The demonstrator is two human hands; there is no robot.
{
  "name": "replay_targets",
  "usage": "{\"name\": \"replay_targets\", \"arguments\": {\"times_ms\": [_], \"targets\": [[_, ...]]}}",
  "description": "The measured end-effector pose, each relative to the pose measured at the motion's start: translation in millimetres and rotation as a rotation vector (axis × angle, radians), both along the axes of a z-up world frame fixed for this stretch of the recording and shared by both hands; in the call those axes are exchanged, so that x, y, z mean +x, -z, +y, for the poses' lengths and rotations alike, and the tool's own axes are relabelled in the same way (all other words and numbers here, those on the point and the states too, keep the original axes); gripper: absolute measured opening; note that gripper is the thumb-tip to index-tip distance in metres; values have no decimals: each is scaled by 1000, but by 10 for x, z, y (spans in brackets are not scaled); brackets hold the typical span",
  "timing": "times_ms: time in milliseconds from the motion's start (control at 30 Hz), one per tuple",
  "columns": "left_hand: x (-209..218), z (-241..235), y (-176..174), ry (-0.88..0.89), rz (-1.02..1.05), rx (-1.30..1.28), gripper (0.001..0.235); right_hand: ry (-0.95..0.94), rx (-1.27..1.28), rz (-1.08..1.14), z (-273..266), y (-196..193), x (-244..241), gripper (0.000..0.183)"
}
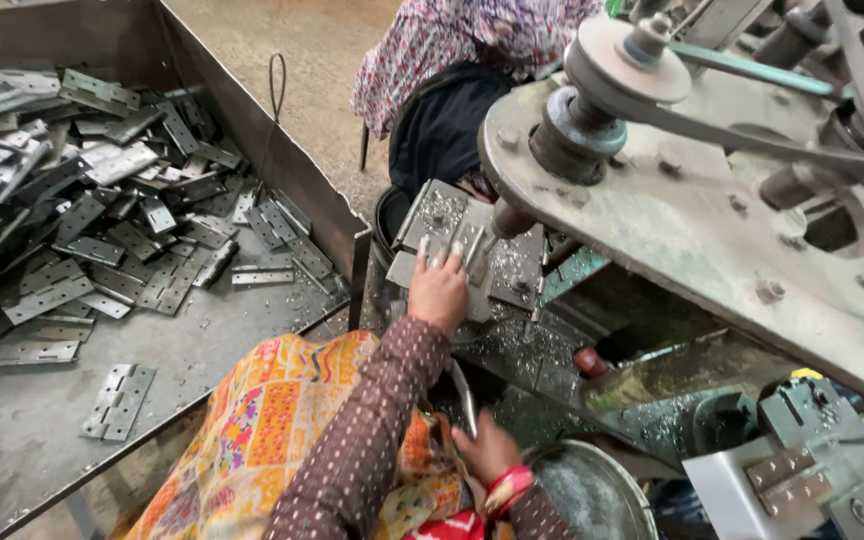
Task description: The person places metal hinge pieces one by one into a drilling machine to create holes, then moves the finished pieces from the machine to a large metal bin.
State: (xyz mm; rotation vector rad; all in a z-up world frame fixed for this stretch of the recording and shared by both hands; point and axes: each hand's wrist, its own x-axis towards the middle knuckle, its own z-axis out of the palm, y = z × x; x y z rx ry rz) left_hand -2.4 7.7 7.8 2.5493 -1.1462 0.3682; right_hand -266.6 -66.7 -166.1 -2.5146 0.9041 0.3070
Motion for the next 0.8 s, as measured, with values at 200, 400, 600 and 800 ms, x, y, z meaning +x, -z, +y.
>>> {"name": "replay_targets", "arguments": {"times_ms": [200, 400, 600, 800], "targets": [[164, -183, -7, 7, 183, 119, 29, 39, 65, -40, 154, 243, -27, 59], [58, -1, -33, 6, 121, -44, 27, 38, 35, -68, 156, 401, 5, 63], [109, -104, -25, 21, 179, -26, 24, -37, 22, -47, -101, -85, -42, 58], [174, -209, 54, 8, 38, -153, 24, 74, 61, -91, 137, 437, -36, 67]]}}
